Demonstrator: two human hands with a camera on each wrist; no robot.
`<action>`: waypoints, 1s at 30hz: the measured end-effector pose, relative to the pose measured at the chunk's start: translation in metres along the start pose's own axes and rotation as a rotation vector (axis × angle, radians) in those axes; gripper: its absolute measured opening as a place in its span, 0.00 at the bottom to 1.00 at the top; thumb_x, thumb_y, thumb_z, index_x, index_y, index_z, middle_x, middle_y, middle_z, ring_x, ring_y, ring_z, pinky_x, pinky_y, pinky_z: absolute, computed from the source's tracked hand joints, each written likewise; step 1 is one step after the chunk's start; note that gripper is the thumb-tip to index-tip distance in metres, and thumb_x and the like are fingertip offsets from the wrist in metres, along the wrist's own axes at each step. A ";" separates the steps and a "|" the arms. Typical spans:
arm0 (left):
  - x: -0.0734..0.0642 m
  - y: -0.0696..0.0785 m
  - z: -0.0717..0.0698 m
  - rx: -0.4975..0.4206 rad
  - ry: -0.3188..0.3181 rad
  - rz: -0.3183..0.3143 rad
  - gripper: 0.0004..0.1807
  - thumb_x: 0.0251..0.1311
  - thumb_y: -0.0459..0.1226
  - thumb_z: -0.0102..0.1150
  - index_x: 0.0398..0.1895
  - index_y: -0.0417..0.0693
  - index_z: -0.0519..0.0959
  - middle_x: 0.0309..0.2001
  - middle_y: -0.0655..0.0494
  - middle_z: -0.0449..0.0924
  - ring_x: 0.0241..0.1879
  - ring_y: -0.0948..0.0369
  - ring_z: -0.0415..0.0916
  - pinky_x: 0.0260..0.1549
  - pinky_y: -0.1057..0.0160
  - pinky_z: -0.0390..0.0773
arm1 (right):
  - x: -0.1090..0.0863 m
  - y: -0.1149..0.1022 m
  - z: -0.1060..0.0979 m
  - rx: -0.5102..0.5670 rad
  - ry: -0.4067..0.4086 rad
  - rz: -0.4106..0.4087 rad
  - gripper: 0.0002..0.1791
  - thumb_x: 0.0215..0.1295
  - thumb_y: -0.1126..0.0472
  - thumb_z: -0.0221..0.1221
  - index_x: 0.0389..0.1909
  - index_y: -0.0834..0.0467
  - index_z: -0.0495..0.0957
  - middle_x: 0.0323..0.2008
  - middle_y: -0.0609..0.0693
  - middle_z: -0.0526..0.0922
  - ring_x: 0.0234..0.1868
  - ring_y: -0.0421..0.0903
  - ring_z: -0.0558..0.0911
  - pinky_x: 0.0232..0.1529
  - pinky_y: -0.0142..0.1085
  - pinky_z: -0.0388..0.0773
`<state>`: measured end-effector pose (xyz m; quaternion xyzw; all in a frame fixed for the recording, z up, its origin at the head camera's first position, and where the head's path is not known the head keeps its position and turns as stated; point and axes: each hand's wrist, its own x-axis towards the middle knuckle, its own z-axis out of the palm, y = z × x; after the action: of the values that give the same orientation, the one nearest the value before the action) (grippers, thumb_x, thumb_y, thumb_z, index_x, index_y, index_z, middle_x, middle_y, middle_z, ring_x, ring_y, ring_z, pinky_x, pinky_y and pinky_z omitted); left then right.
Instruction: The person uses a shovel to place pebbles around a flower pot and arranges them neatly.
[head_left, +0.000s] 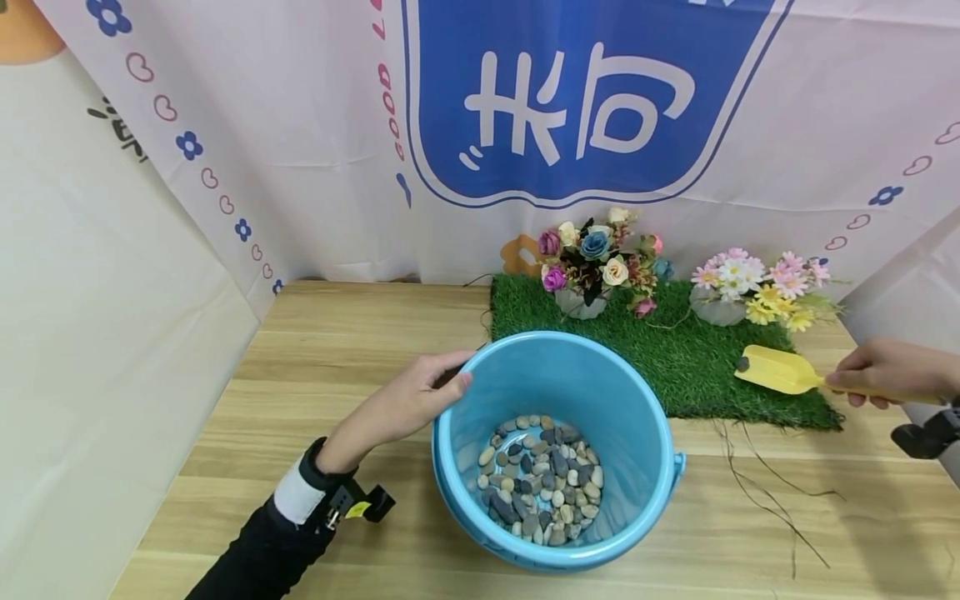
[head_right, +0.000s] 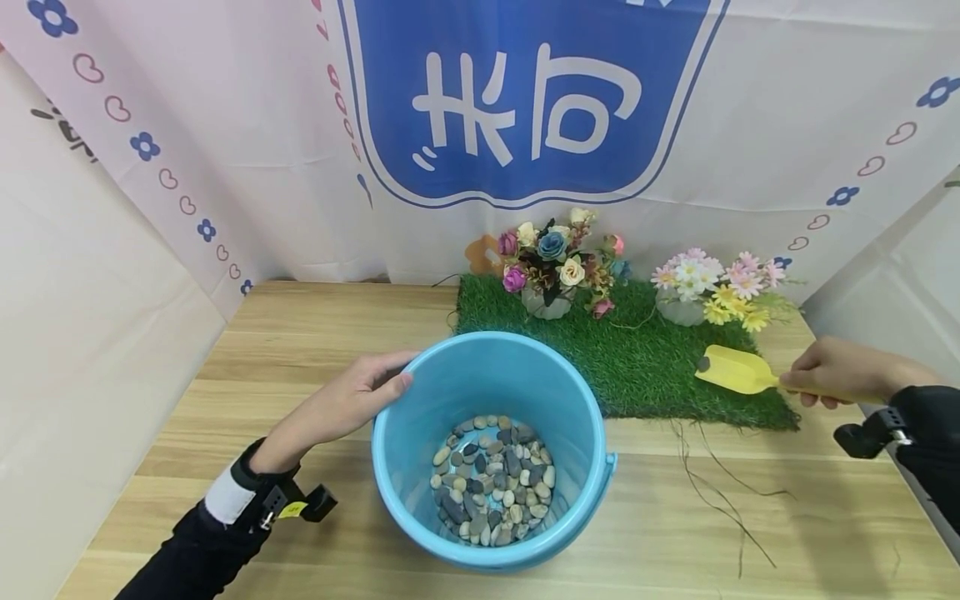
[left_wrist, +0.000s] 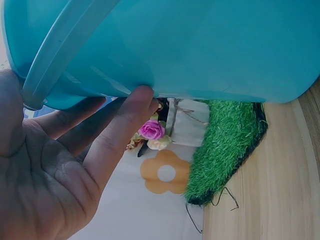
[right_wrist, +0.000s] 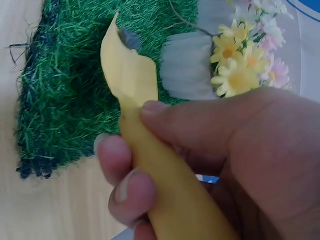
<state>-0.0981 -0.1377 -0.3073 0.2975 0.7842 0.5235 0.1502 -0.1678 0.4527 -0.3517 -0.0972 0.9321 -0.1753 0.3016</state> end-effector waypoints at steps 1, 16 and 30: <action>0.000 0.000 0.000 0.000 0.000 0.000 0.21 0.69 0.33 0.39 0.63 0.35 0.63 0.46 0.37 0.76 0.34 0.51 0.80 0.28 0.60 0.82 | -0.001 -0.002 -0.001 0.000 -0.004 0.004 0.19 0.70 0.58 0.47 0.20 0.57 0.76 0.18 0.48 0.71 0.14 0.39 0.65 0.19 0.33 0.68; 0.000 -0.002 0.001 -0.010 -0.001 -0.008 0.21 0.69 0.33 0.39 0.63 0.35 0.63 0.45 0.37 0.77 0.32 0.51 0.80 0.28 0.60 0.83 | -0.004 -0.025 -0.017 -0.070 -0.053 0.106 0.21 0.67 0.59 0.49 0.12 0.51 0.69 0.15 0.46 0.72 0.12 0.37 0.61 0.14 0.27 0.61; 0.001 -0.002 0.000 -0.018 0.000 -0.008 0.21 0.69 0.33 0.40 0.63 0.36 0.63 0.46 0.37 0.77 0.32 0.53 0.81 0.29 0.59 0.83 | -0.021 -0.019 -0.030 -0.132 0.053 0.082 0.20 0.67 0.60 0.49 0.13 0.54 0.73 0.13 0.45 0.70 0.12 0.38 0.63 0.14 0.29 0.61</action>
<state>-0.0989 -0.1375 -0.3094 0.2929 0.7807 0.5297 0.1552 -0.1680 0.4489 -0.3106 -0.0738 0.9525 -0.1035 0.2767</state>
